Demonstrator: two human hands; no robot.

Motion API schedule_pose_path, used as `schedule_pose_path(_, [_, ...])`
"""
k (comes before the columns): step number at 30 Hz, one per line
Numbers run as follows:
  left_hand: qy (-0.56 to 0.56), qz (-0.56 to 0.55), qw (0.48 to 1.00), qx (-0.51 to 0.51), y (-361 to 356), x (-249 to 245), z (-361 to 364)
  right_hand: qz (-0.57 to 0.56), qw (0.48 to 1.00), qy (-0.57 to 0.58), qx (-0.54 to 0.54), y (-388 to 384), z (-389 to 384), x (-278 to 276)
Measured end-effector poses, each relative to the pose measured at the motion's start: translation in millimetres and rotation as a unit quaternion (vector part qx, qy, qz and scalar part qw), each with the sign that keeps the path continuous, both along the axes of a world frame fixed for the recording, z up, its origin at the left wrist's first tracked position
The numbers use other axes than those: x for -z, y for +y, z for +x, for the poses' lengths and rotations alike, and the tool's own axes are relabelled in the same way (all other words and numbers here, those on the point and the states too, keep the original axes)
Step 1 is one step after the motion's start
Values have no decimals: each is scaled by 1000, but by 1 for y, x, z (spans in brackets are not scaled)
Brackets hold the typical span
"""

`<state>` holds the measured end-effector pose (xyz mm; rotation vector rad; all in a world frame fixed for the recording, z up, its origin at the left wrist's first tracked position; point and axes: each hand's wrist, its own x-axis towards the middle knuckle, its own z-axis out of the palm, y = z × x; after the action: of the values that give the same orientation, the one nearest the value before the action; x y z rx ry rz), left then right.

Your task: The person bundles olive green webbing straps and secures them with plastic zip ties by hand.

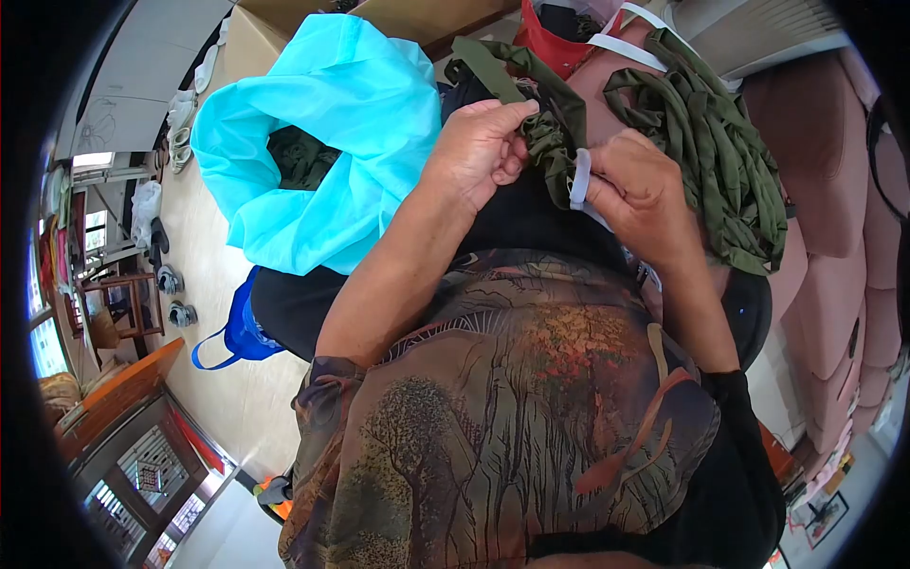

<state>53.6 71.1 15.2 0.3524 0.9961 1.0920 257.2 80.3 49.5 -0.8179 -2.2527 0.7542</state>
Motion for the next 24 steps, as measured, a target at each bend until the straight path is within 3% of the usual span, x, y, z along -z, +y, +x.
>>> schedule_pose_path(1, [14,-7,1000,-6,0,-1,1,70,998,2,7,0,-3,0])
schedule_pose_path(10, [67,-1,994,-89,9,0,-9,178,984,2,-17,-12,-6,-5])
schedule_pose_path(16, [20,35,977,-211,22,9,-50,84,994,-45,-50,-28,18,8])
schedule_pose_path(19, [-3,101,973,-209,18,2,-67,-73,984,-129,-99,-39,50,31])
schedule_pose_path(22, [-4,122,972,-203,12,3,-60,-110,983,-134,-56,-36,61,23])
schedule_pose_path(24, [12,112,975,-193,7,1,-49,-78,992,-95,19,-27,55,3])
